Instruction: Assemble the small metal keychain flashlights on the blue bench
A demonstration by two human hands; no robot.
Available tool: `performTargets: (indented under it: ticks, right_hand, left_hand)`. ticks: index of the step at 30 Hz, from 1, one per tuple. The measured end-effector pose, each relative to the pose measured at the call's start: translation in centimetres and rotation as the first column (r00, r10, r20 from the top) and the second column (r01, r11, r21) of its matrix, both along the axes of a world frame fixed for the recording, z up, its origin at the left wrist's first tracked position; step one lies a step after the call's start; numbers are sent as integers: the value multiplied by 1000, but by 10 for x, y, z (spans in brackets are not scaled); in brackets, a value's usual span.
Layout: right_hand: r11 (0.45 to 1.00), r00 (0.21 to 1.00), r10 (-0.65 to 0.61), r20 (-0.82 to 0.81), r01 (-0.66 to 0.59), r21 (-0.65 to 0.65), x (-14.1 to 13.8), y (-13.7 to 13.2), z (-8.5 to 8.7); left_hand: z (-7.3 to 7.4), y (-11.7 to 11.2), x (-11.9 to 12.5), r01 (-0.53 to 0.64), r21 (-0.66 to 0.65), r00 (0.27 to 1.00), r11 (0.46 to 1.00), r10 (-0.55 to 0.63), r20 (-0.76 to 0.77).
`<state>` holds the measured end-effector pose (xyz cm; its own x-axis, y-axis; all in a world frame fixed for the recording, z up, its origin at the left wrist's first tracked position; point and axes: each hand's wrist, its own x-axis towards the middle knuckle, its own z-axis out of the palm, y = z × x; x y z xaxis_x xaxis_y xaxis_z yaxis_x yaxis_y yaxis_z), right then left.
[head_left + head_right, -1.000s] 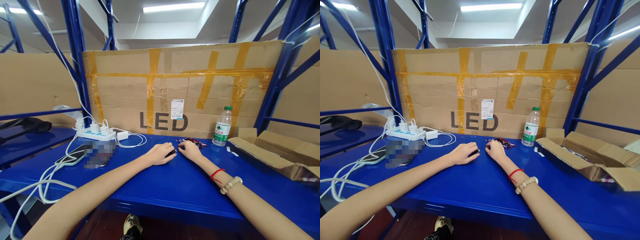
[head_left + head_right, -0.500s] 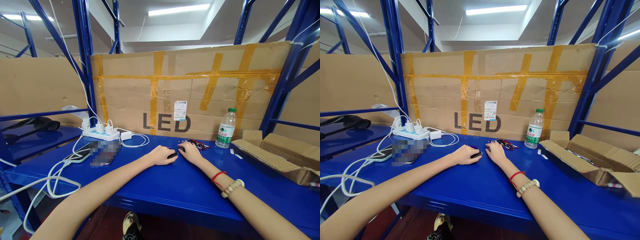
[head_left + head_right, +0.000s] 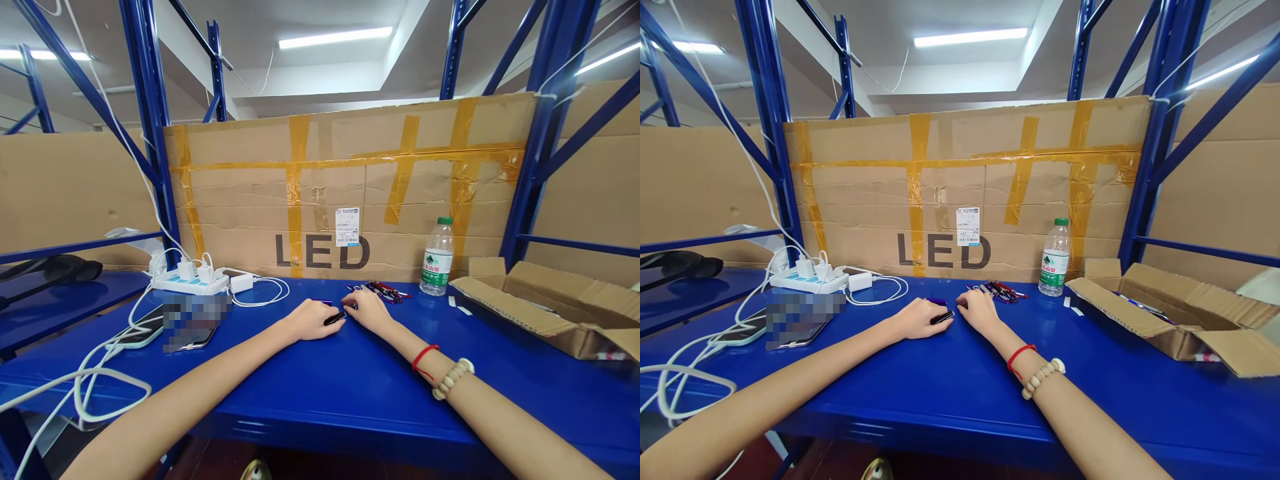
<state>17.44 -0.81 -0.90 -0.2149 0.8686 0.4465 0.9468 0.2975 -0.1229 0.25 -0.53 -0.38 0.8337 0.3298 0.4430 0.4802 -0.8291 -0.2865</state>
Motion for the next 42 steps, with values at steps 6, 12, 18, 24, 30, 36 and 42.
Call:
performTargets:
  ticks: [6,12,18,24,30,36,42]
  right_hand:
    - [1000,999,19,-45,-19,-4,-3,-1,1]
    - [998,998,-61,24,61,0,-5,-6,4]
    - [999,999,-39,-15,39,-14,-2,-3,4]
    - [1000,995,-23,-95,22,-18,0,1,1]
    - [999,987,-15,-159,10,-35,1,1,0]
    - [982,935,117,-334,-59,180,-4,-2,3]
    - [940,778,301,-552,-145,308,-14,-6,9]
  left_hand:
    - [0,1,0,-13,-4,1000,1000,13,-1]
    - [0,0,1,-19,-13,1000,1000,18,-7]
    - [0,-1,0,-10,-16,1000,1000,10,-2]
    - [1,-2,0,-46,-41,999,998,45,-9]
    - [1,-2,1,-122,-52,992,991,123,12]
    - [-1,-1,2,-236,-82,968,968,242,71]
    - [1,0,2,-359,-139,925,923,371,75]
